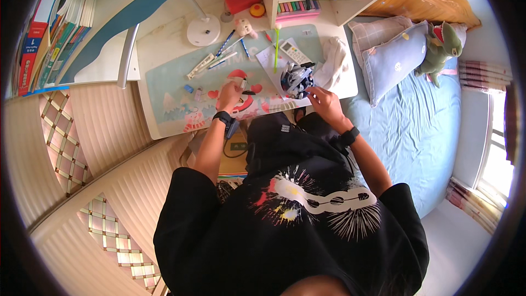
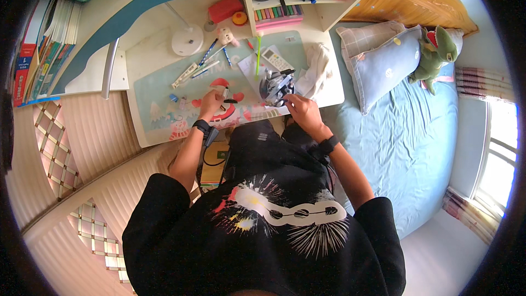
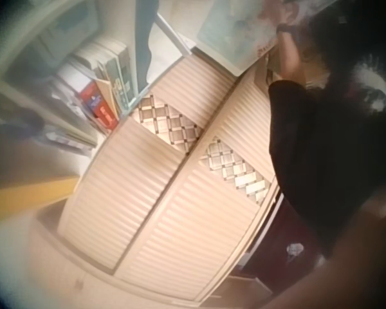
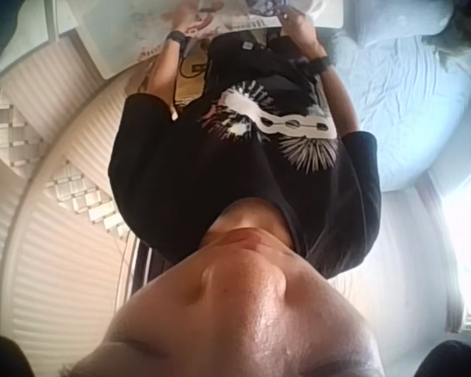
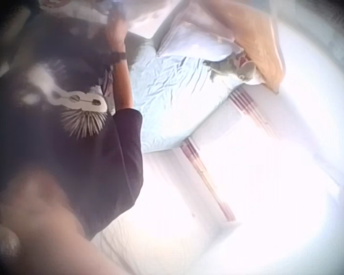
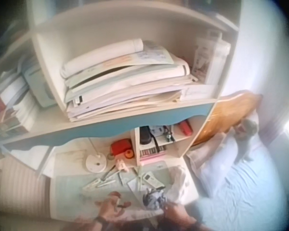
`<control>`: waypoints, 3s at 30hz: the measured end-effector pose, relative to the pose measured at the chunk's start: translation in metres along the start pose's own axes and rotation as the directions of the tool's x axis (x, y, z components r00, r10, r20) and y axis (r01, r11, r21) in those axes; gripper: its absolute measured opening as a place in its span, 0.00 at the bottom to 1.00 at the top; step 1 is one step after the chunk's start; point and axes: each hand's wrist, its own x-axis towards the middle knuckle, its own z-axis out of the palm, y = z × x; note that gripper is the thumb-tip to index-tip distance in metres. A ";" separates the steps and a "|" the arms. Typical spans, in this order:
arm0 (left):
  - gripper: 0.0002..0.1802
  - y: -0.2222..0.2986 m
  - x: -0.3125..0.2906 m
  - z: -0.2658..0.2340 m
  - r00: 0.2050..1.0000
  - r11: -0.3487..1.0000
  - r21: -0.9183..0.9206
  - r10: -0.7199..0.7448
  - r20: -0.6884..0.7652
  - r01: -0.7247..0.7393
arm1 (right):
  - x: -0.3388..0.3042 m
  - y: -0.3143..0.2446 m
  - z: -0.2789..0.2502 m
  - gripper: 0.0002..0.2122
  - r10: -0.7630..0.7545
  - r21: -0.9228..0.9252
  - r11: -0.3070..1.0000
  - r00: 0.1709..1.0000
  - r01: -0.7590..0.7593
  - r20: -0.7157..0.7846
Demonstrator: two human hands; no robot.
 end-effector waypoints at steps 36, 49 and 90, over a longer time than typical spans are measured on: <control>0.10 0.150 -0.002 -0.077 0.983 0.575 -0.816 0.178 0.048 -0.064 | 0.009 -0.035 -0.041 0.09 -0.108 0.032 0.994 0.994 0.107 0.014; 0.13 0.219 -0.043 -0.062 0.868 0.356 -0.885 0.283 0.408 0.299 | 0.013 -0.073 -0.060 0.11 -0.085 0.144 0.983 0.978 0.113 -0.190; 0.06 0.208 -0.064 0.000 0.419 0.391 0.357 0.908 0.001 -0.848 | 0.008 0.005 -0.020 0.08 -0.103 0.050 0.994 0.990 0.099 0.092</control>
